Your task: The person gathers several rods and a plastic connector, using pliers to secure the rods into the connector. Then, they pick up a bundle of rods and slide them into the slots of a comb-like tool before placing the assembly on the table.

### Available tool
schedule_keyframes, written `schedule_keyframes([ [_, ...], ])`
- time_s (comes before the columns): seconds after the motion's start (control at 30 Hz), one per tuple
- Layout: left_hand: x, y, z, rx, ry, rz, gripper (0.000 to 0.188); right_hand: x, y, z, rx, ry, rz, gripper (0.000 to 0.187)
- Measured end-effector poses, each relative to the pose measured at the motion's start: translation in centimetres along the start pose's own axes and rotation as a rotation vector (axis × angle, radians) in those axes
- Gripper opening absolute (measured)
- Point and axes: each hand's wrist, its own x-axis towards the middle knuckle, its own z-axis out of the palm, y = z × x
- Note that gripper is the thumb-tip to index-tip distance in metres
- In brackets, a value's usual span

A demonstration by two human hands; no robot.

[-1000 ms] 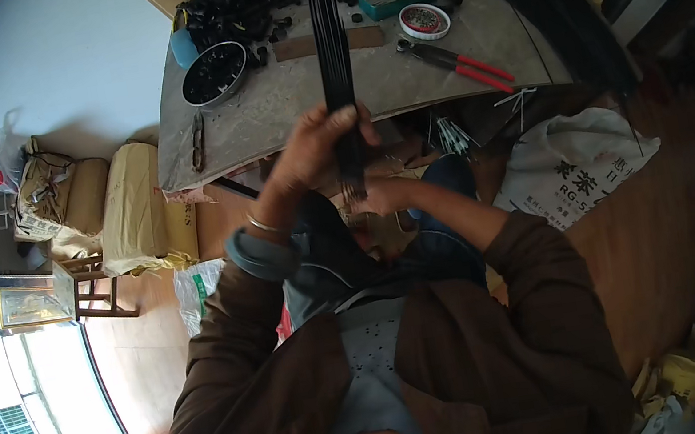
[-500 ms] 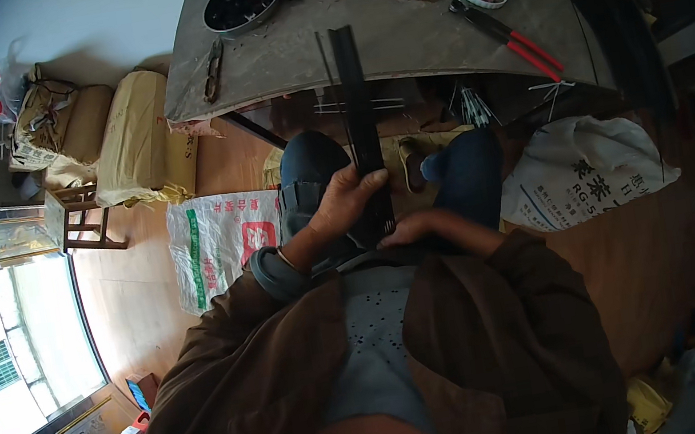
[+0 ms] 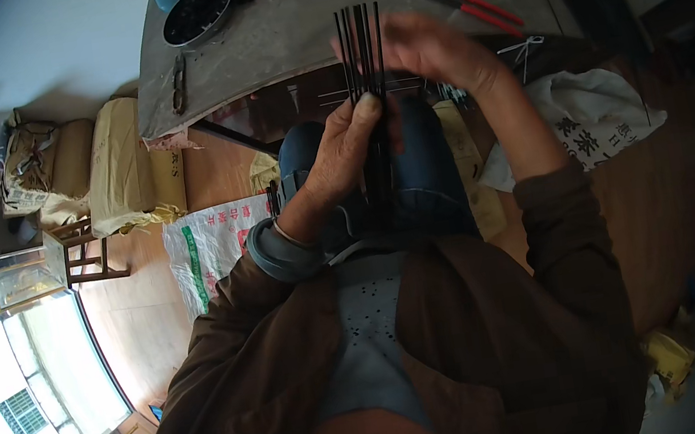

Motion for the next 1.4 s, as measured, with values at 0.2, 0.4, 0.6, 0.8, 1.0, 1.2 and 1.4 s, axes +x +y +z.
schedule_keyframes([
  [0.2,0.7,-3.2,-2.4,-0.198,0.103,-0.115,0.045,0.1,-6.6,9.7,0.144,-0.457,-0.47,0.066],
  [0.4,-0.7,-0.2,-0.3,-0.315,0.21,-0.064,0.022,-1.6,-1.9,4.4,-0.557,0.354,-0.279,0.041],
  [0.6,-1.5,-1.1,-0.8,-0.326,0.234,-0.023,0.019,-2.0,-0.1,4.8,-1.065,0.275,0.15,0.014],
  [0.8,-1.5,-1.4,-0.6,-0.364,0.254,-0.016,0.023,-2.2,0.2,3.3,-0.758,0.237,0.234,0.02],
  [1.0,-1.4,-0.5,-0.9,-0.273,0.248,-0.039,0.026,-1.9,-0.3,2.7,-0.643,0.212,0.303,0.024],
  [1.2,-1.1,-1.4,-2.1,0.174,0.295,0.069,0.025,-4.5,3.1,-1.1,-0.056,-0.074,0.395,0.049],
  [1.4,-0.9,-2.2,-3.6,0.433,0.15,0.413,0.031,-1.8,9.3,5.0,-0.122,-0.011,0.183,0.035],
])
